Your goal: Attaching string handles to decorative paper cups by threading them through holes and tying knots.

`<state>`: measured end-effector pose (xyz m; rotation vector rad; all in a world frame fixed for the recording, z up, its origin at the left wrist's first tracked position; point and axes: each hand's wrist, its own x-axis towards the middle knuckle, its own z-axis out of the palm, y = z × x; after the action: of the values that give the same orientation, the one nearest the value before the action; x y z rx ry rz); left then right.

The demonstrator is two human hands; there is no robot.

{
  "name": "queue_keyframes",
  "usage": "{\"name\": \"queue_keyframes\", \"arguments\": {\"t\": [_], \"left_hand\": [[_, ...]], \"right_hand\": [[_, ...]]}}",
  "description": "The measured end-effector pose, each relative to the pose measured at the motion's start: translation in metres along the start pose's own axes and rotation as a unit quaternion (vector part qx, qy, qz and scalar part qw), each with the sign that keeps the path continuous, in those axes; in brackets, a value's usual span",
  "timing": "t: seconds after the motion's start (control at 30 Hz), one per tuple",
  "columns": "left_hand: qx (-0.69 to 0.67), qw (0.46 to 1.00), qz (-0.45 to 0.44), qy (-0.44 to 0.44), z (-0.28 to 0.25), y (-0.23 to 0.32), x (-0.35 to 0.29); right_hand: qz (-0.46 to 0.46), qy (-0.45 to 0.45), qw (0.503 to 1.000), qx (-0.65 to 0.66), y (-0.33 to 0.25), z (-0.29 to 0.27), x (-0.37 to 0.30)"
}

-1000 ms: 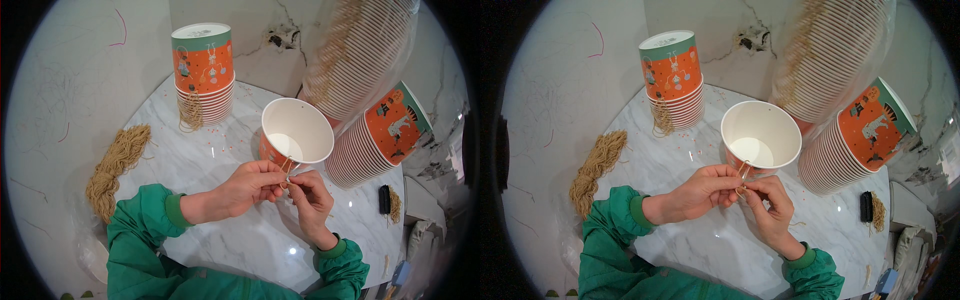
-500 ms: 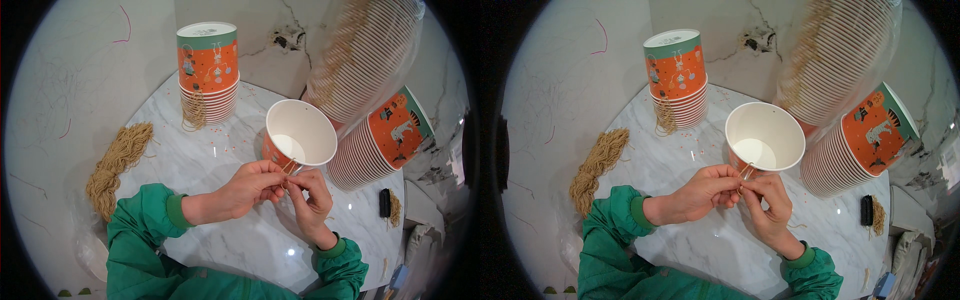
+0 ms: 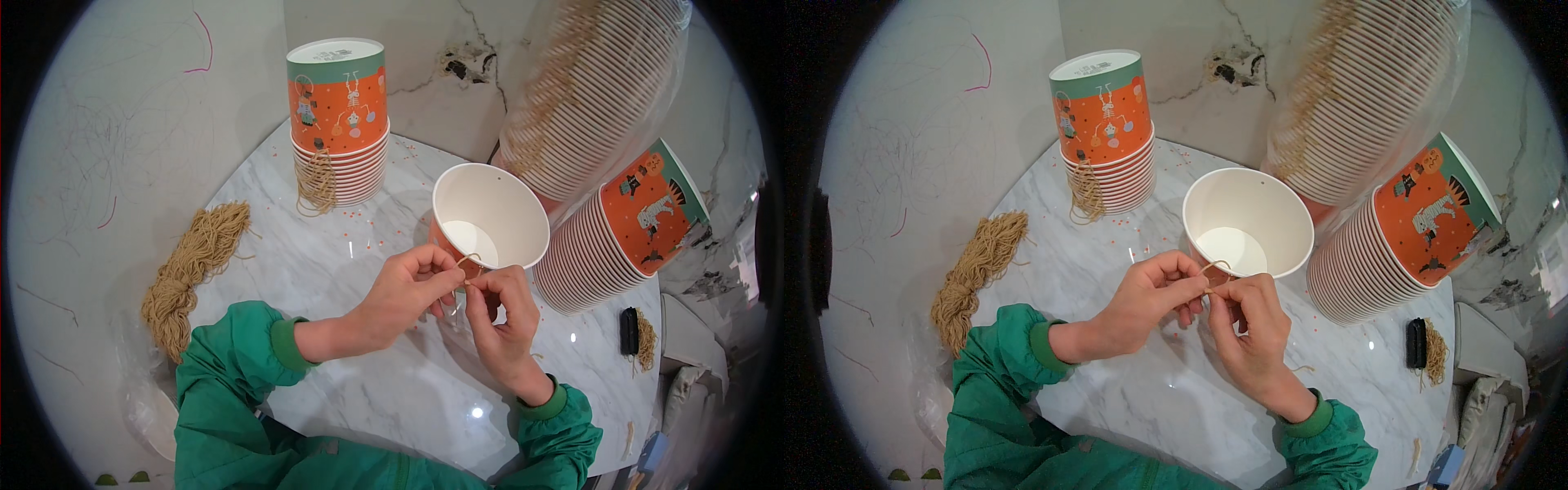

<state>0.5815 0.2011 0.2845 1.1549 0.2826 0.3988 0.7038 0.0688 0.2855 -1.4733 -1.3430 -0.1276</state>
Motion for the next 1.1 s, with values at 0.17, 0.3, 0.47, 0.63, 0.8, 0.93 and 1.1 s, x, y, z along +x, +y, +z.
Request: {"name": "queue_keyframes", "arguments": {"t": [0.17,0.3,0.47,0.63,0.8,0.93,1.1], "left_hand": [[-0.017,0.999,-0.028,0.013,-0.004,0.004,0.003],[-0.018,0.999,-0.04,-0.001,-0.005,0.006,0.003],[0.019,0.999,-0.042,-0.001,-0.003,0.011,-0.002],[0.13,0.989,0.071,0.01,0.003,0.008,-0.006],[0.489,0.761,0.421,0.065,-0.001,0.004,-0.001],[0.53,0.696,0.479,0.069,-0.002,0.007,0.001],[0.552,0.624,0.551,0.054,-0.005,0.006,0.009]], "right_hand": [[-0.044,-0.027,0.998,-0.032,-0.001,0.0,0.0],[-0.11,-0.05,0.991,-0.058,0.0,-0.001,0.0],[-0.094,-0.027,0.992,-0.078,-0.003,-0.006,0.005],[-0.083,0.018,0.993,-0.088,-0.005,-0.005,0.014],[-0.067,0.024,0.992,-0.101,-0.01,-0.003,0.019],[-0.064,0.006,0.989,-0.135,-0.012,-0.006,0.018],[-0.11,-0.014,0.971,-0.212,-0.01,-0.004,0.018]]}}
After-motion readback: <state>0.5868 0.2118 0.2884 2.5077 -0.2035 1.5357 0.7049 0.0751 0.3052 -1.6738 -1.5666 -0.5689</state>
